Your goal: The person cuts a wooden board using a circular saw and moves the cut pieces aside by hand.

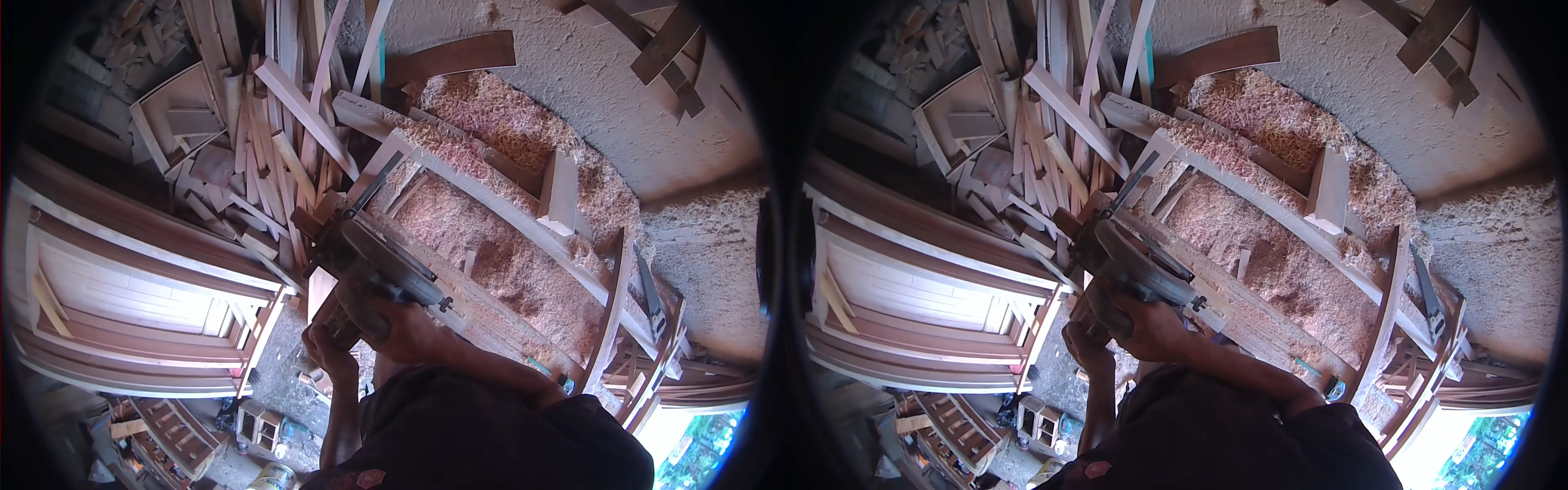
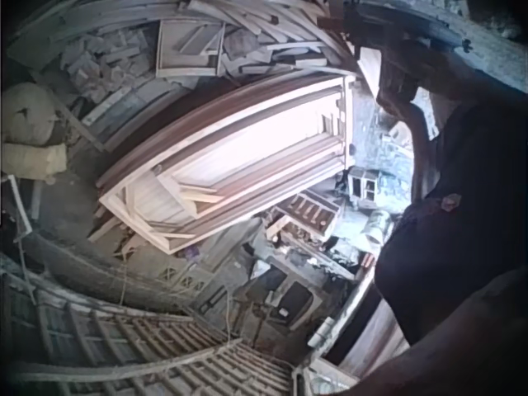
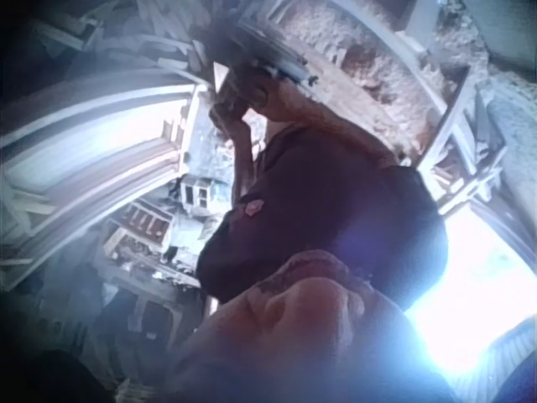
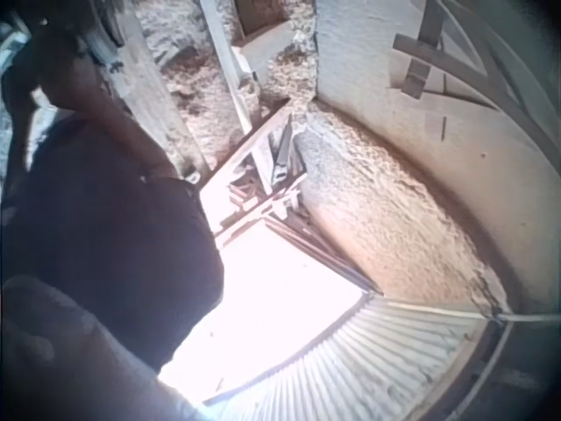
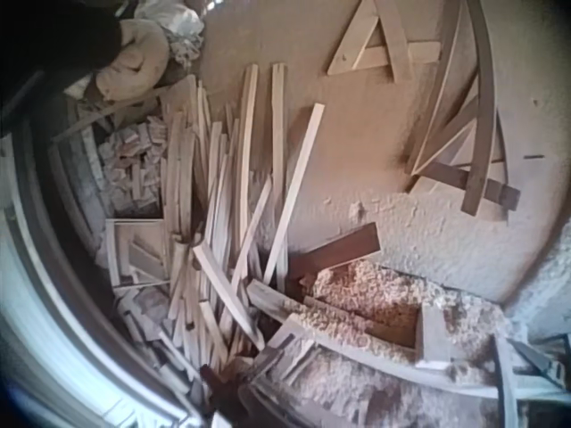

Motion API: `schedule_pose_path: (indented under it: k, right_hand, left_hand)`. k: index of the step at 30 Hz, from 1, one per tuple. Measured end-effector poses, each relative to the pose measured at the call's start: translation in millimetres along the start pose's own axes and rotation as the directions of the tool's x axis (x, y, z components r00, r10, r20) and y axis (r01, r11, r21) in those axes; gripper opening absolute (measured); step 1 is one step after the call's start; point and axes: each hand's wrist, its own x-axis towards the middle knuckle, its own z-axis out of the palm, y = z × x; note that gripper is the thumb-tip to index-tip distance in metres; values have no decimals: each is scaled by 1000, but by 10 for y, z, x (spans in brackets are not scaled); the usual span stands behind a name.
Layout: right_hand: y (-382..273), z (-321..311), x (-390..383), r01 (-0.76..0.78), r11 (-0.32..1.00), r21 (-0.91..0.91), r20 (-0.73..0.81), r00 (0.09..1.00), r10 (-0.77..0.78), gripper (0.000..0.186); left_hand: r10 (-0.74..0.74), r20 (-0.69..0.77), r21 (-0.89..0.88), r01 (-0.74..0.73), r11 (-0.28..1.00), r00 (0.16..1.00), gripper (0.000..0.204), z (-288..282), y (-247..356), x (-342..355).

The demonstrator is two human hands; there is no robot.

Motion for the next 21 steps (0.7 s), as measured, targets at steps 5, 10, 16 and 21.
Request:
schedule_pose_path:
  k: [5,10,16,21]
  right_hand:
    - [102,-250,-367,48,997,56,-15,999,-47,49]
    - [70,-698,-431,-28,941,337,-31,999,41,49]
    - [-168,-1427,-934,-167,927,336,-124,968,219,43]
    - [-165,-1887,-1536,-213,975,65,-306,926,223,33]
  left_hand:
    - [464,149,449,-478,755,873,39,7,-2,-310]
    - [508,400,485,-646,590,763,53,314,-121,-492]
    - [71,655,570,-553,608,753,43,801,-876,-426]
    - [-45,136,219,14,976,990,61,1011,-1357,-1031]
